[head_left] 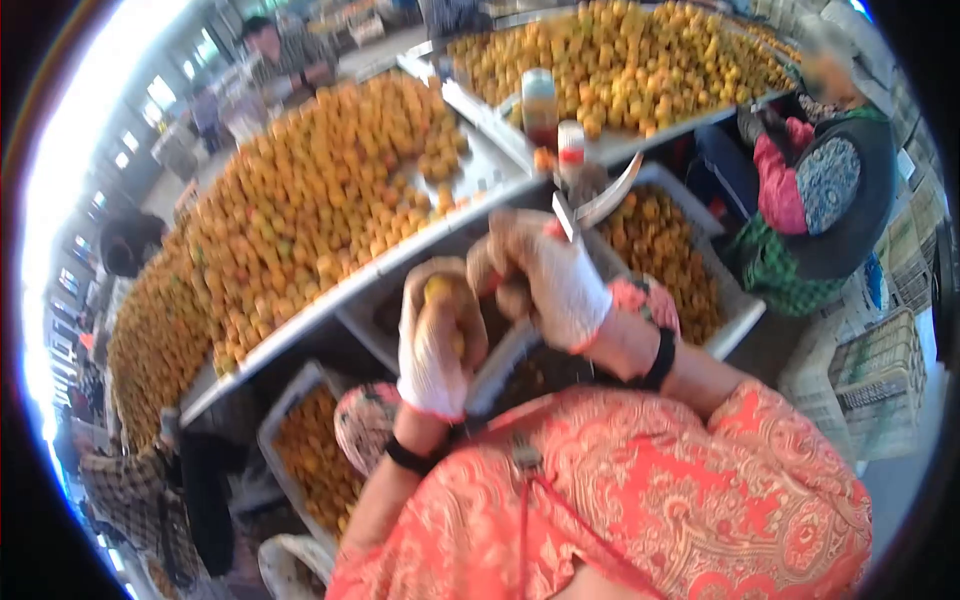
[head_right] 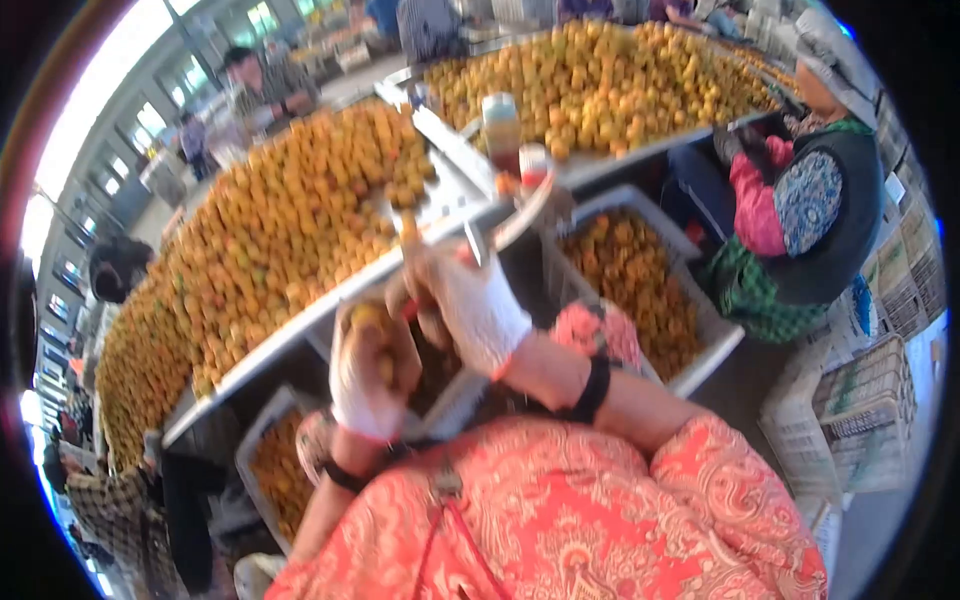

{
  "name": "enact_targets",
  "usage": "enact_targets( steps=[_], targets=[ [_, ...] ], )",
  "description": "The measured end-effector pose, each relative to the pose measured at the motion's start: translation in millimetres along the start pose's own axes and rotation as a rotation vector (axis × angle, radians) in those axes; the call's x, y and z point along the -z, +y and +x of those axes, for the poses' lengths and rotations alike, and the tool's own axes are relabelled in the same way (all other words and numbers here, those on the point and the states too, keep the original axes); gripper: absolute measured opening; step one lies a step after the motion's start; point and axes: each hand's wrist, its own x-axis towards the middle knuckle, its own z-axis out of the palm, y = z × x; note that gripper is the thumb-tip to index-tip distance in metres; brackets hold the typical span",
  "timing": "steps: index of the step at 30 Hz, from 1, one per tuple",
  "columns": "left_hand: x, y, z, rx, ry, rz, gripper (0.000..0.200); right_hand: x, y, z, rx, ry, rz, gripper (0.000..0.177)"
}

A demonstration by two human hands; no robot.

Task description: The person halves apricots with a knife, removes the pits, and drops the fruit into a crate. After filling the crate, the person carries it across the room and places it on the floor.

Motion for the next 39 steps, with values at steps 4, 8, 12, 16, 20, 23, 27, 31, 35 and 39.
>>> enact_targets(
  steps=[4,8,12,16,20,23,27,31,35,39],
  targets=[
    [15.4,8.6,0.3,-0.001,-0.001,0.480,0.029,-2.2,0.3,-6.9,0.223,0.011,-0.141,0.035],
    [11.8,17.5,-7.9,0.223,-0.002,0.225,0.030,-2.0,5.4,-2.3,0.245,0.012,-0.263,0.026],
    [14.5,12.1,-3.3,0.075,0.016,0.095,0.031,5.8,7.6,-2.1,0.180,0.064,-0.192,0.020],
    [9.0,9.6,-1.8,0.101,0.017,0.004,0.034,2.6,5.5,-2.1,0.181,0.005,-0.143,0.022],
    [16.5,9.4,-2.4,0.179,-0.037,0.051,0.030,2.1,13.5,-0.5,0.314,-0.043,-0.346,0.030],
    [12.8,8.9,-2.8,0.192,-0.021,0.046,0.029,3.7,13.9,1.3,0.347,-0.061,-0.448,0.022],
    [16.3,8.9,-1.6,0.211,-0.049,-0.088,0.029,-4.4,-2.6,2.2,0.098,-0.031,-0.295,0.030],
    [18.0,12.3,1.8,0.272,-0.069,-0.072,0.032,-1.4,-0.7,8.1,0.000,-0.001,-0.100,0.034],
    [11.3,9.0,5.3,0.272,0.063,0.057,0.027,5.3,4.6,10.8,0.247,-0.137,-0.545,0.031],
    [13.0,13.6,-0.5,0.292,-0.014,-0.107,0.037,3.6,4.6,6.2,0.437,-0.240,-0.496,0.033]
  ],
)
